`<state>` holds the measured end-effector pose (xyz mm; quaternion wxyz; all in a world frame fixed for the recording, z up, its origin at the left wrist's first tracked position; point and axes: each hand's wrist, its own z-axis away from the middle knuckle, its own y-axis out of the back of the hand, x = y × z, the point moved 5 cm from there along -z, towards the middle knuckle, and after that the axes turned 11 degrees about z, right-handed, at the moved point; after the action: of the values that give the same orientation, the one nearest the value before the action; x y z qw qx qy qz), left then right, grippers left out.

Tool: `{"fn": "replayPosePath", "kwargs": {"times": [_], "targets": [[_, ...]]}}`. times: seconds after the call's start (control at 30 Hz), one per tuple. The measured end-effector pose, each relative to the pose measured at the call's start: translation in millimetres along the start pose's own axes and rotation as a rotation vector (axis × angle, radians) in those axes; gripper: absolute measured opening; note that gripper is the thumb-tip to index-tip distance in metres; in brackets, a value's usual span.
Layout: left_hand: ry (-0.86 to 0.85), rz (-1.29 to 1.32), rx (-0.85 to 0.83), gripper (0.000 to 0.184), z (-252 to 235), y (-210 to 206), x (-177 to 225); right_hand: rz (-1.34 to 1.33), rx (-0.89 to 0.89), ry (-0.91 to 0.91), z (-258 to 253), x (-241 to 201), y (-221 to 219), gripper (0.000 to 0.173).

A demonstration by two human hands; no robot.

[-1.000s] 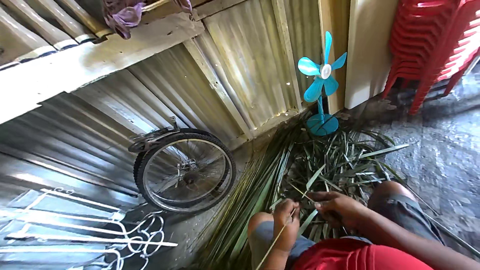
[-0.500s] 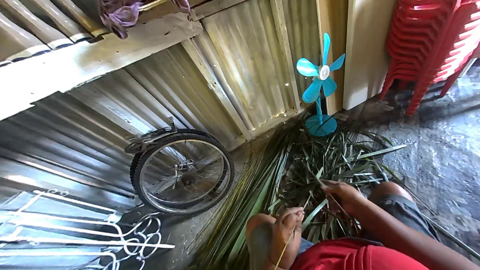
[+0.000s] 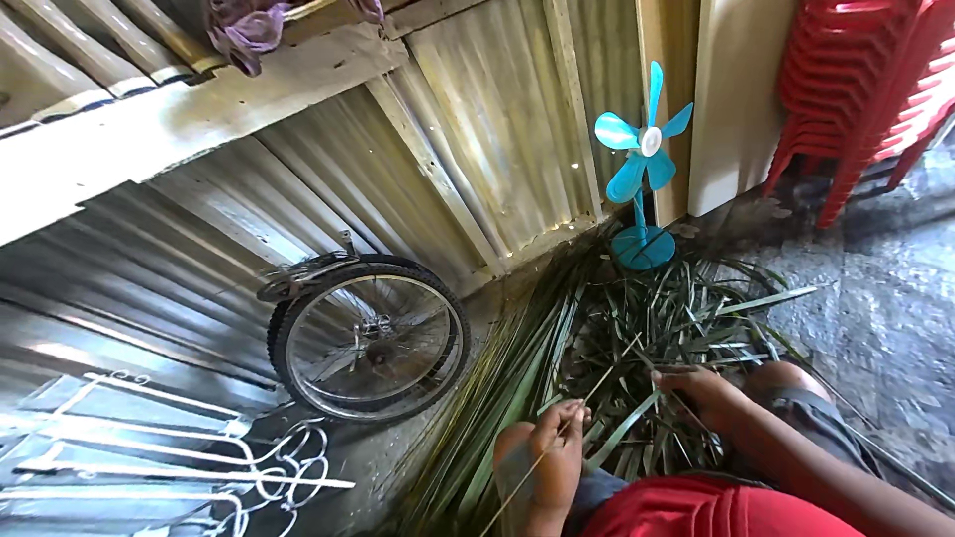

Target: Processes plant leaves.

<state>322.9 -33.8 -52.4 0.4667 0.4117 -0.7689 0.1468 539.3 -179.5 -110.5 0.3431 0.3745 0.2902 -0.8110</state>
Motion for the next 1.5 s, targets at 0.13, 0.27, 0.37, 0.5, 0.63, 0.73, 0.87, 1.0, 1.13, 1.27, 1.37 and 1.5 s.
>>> {"fn": "replayPosePath", "kwargs": {"times": [0.13, 0.27, 0.37, 0.5, 0.63, 0.73, 0.87, 1.0, 1.13, 1.27, 1.37, 1.5], "targets": [[0.148, 0.110, 0.066, 0.004, -8, -17, -3, -0.027, -0.371, 0.105, 31, -13, -50, 0.042], [0.429, 0.320, 0.118, 0.003, -6, -26, 0, -0.167, -0.370, 0.114, 32, -8, -62, 0.054], [0.525, 0.488, 0.146, 0.004, 1, -27, -4, -0.245, -0.309, 0.139, 29, -10, -55, 0.057], [0.578, 0.607, 0.167, 0.006, 8, -25, 5, -0.283, -0.113, 0.158, 17, -15, -37, 0.050], [0.565, 0.622, 0.201, 0.009, 14, -14, 6, -0.357, 0.180, 0.183, -7, -22, 9, 0.045], [0.544, 0.610, 0.253, 0.010, 13, -3, 6, -0.359, 0.293, 0.208, -21, -23, 48, 0.041], [0.592, 0.627, 0.389, 0.012, 5, 1, 6, -0.161, 0.119, 0.196, 3, -22, 23, 0.040], [0.739, 0.733, 0.425, 0.009, 3, -18, -1, 0.026, -0.221, 0.195, 25, -6, -37, 0.055], [0.846, 0.806, 0.426, 0.007, 11, -31, -5, -0.015, -0.314, 0.165, 30, -2, -54, 0.058], [0.838, 0.843, 0.410, 0.007, 13, -30, -1, -0.163, -0.253, 0.127, 27, -4, -46, 0.055], [0.807, 0.819, 0.363, 0.009, 15, -26, 0, -0.208, -0.127, 0.130, 20, -10, -34, 0.051], [0.739, 0.750, 0.312, 0.012, 20, -10, -5, -0.307, 0.118, 0.137, 3, -19, 1, 0.045]]}}
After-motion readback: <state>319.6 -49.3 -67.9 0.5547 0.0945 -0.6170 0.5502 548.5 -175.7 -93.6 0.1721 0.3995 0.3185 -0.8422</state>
